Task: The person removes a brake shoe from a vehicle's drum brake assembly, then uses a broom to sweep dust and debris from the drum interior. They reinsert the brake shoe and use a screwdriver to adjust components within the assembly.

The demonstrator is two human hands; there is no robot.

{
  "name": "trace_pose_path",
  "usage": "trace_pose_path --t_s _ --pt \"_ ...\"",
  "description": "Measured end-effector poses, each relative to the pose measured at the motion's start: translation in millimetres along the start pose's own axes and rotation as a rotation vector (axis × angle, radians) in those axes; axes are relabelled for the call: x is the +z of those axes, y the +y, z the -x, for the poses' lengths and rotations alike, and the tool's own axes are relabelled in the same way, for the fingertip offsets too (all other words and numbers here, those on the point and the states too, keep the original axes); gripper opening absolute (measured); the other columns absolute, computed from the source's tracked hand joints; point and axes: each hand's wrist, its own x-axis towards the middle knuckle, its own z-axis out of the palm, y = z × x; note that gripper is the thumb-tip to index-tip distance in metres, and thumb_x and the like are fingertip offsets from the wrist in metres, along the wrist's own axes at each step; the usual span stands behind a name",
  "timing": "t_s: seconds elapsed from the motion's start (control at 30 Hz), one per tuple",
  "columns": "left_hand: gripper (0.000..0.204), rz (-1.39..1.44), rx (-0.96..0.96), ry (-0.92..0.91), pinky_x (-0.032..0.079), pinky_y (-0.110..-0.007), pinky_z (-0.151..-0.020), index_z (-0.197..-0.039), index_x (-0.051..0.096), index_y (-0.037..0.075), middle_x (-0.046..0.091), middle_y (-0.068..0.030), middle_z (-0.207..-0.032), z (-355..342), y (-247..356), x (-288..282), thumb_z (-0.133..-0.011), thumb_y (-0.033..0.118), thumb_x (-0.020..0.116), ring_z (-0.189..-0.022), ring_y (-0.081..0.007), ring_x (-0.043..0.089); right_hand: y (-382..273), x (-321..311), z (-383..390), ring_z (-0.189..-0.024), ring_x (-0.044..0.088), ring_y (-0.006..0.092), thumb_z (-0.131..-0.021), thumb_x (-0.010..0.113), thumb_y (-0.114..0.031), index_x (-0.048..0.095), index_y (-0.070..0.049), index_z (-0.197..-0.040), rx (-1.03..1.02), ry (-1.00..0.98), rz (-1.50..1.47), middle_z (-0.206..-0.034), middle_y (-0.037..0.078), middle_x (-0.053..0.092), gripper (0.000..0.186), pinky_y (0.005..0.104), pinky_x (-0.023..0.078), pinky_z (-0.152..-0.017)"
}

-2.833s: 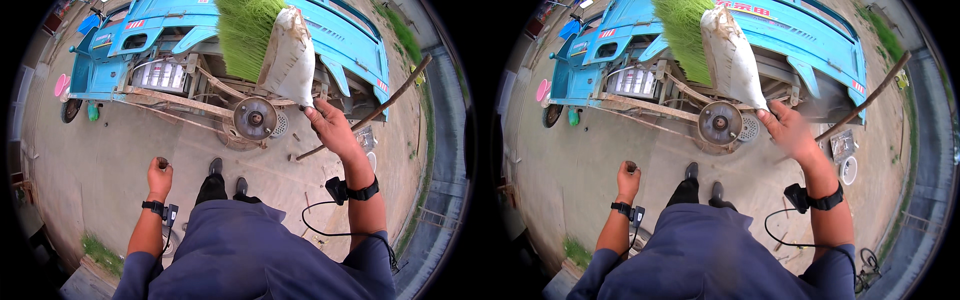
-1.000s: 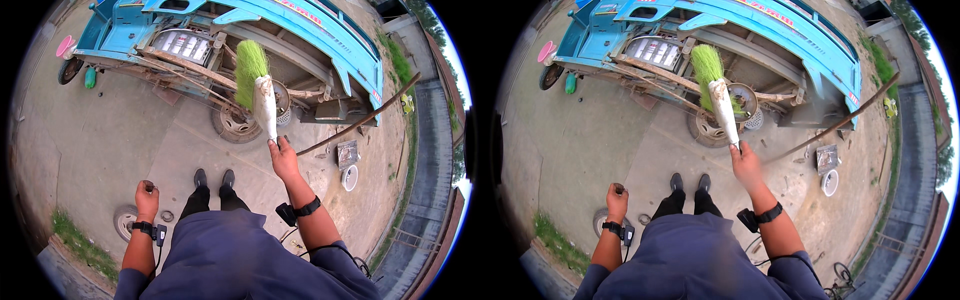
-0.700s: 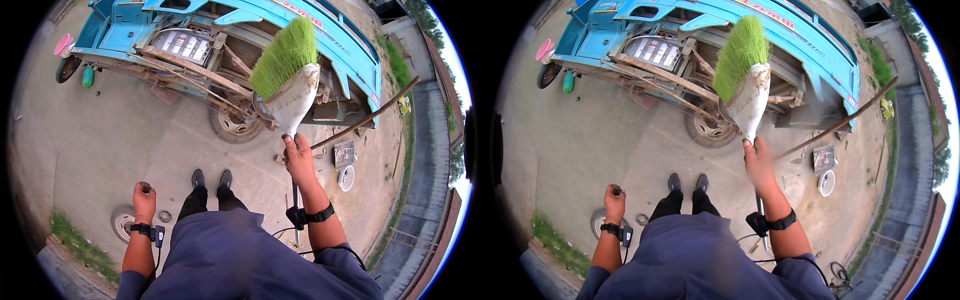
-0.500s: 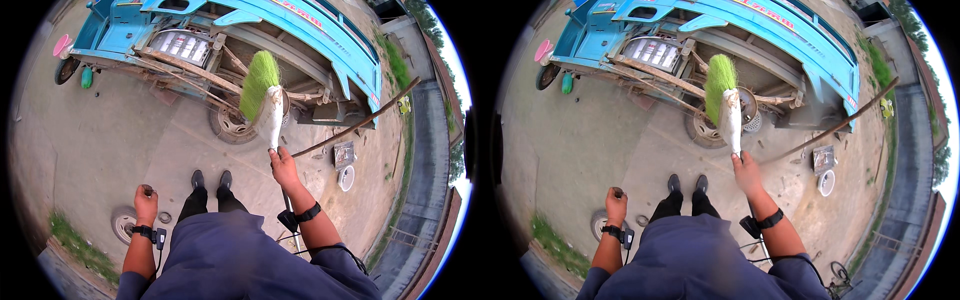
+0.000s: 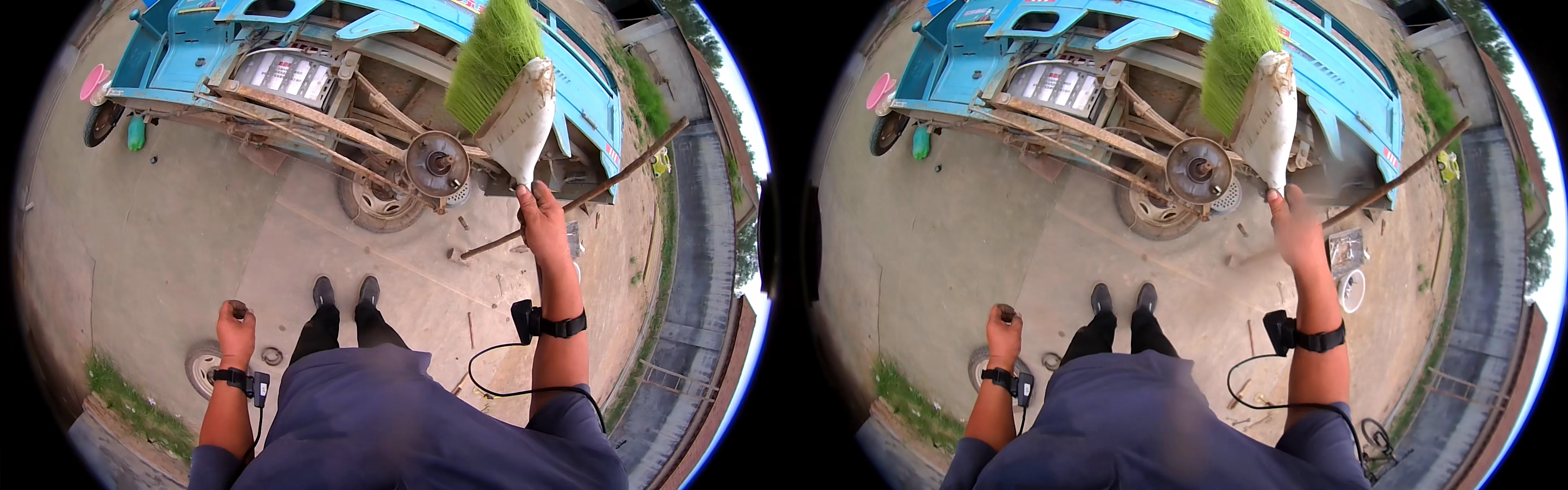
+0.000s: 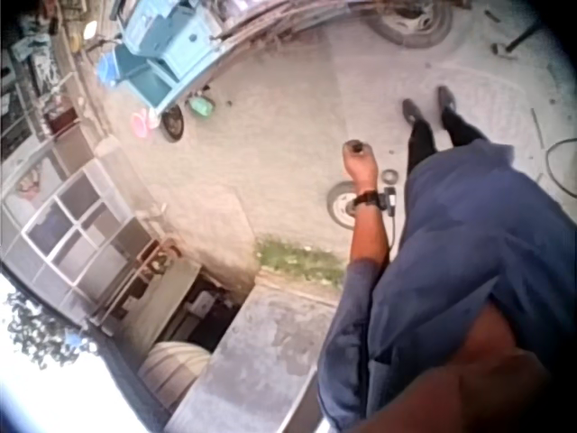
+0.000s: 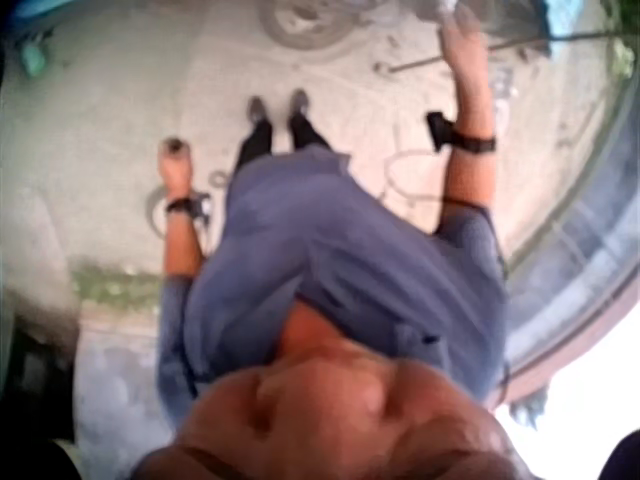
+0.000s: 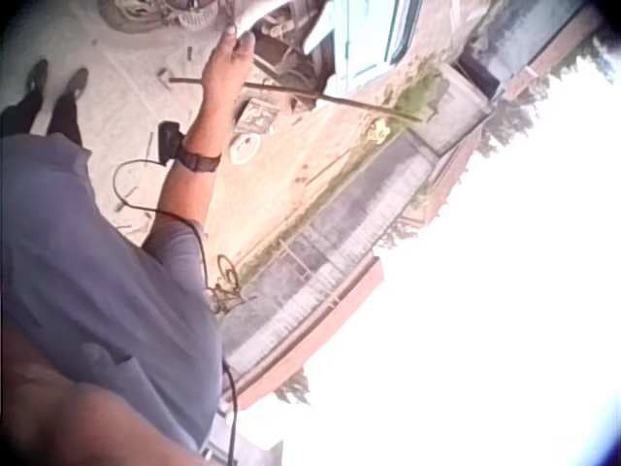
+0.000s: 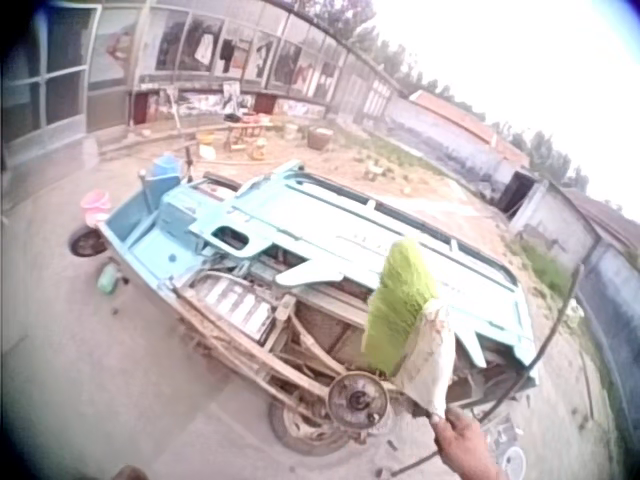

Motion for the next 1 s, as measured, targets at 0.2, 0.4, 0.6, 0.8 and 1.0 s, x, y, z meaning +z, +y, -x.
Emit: trace_pose_path --t_s 0.2,0.4,0.6,0.8,1.0 --pt "0.014 0.021 -0.005 -0.024 0.054 -0.033 -0.078 -0.094 0.059 0.001 0.064 -0.0067 -0.086 -1 6 5 -0.085 0.000 0.070 -0.079 -0.0174 0.063 -42 -49 -46 -0.087 0.066 0.0433 -0.101 0.060 -0.037 0.064 0.000 -0.105 -0.258 -0.157 0.474 -0.089 0.026 0.067 0.038 0.0499 0.049 -0.077" --pt "0.014 -0.008 0.013 -0.019 0.053 -0.033 -0.078 -0.094 0.059 0.002 0.065 -0.0072 -0.086 -2 10 5 -0.086 0.001 0.071 -0.079 -0.0185 0.063 -96 -4 -72 -0.093 0.068 0.0429 -0.100 0.062 -0.038 0.068 -0.002 -0.116 -0.384 -0.457 0.499 -0.097 0.024 0.072 0.040 0.0488 0.052 -0.082" --pt "0.016 -0.009 0.003 0.033 0.053 -0.033 -0.079 -0.094 0.059 0.002 0.064 -0.0068 -0.085 3 3 -1 -0.085 0.002 0.071 -0.079 -0.0190 0.064 -143 -10 -75 -0.089 0.067 0.0415 -0.101 0.064 -0.036 0.067 0.000 -0.114 -0.571 -0.414 0.451 -0.093 0.024 0.070 0.039 0.0454 0.052 -0.080" --pt "0.015 0.030 -0.045 0.021 0.052 -0.032 -0.077 -0.095 0.059 0.002 0.064 -0.0064 -0.085 7 -11 -2 -0.086 0.002 0.071 -0.078 -0.0180 0.062 -121 -4 -81 -0.097 0.067 0.0439 -0.100 0.060 -0.038 0.069 -0.002 -0.115 -0.433 -0.411 0.784 -0.098 0.024 0.071 0.040 0.0496 0.052 -0.086" --pt "0.015 0.010 -0.018 0.024 0.053 -0.032 -0.077 -0.095 0.059 0.002 0.065 -0.0062 -0.085 6 -14 -7 -0.086 0.001 0.071 -0.077 -0.0173 0.062 -140 -8 -51 -0.107 0.067 0.0422 -0.101 0.059 -0.040 0.069 -0.002 -0.122 -0.389 -0.566 0.618 -0.109 0.026 0.071 0.044 0.0476 0.052 -0.093"
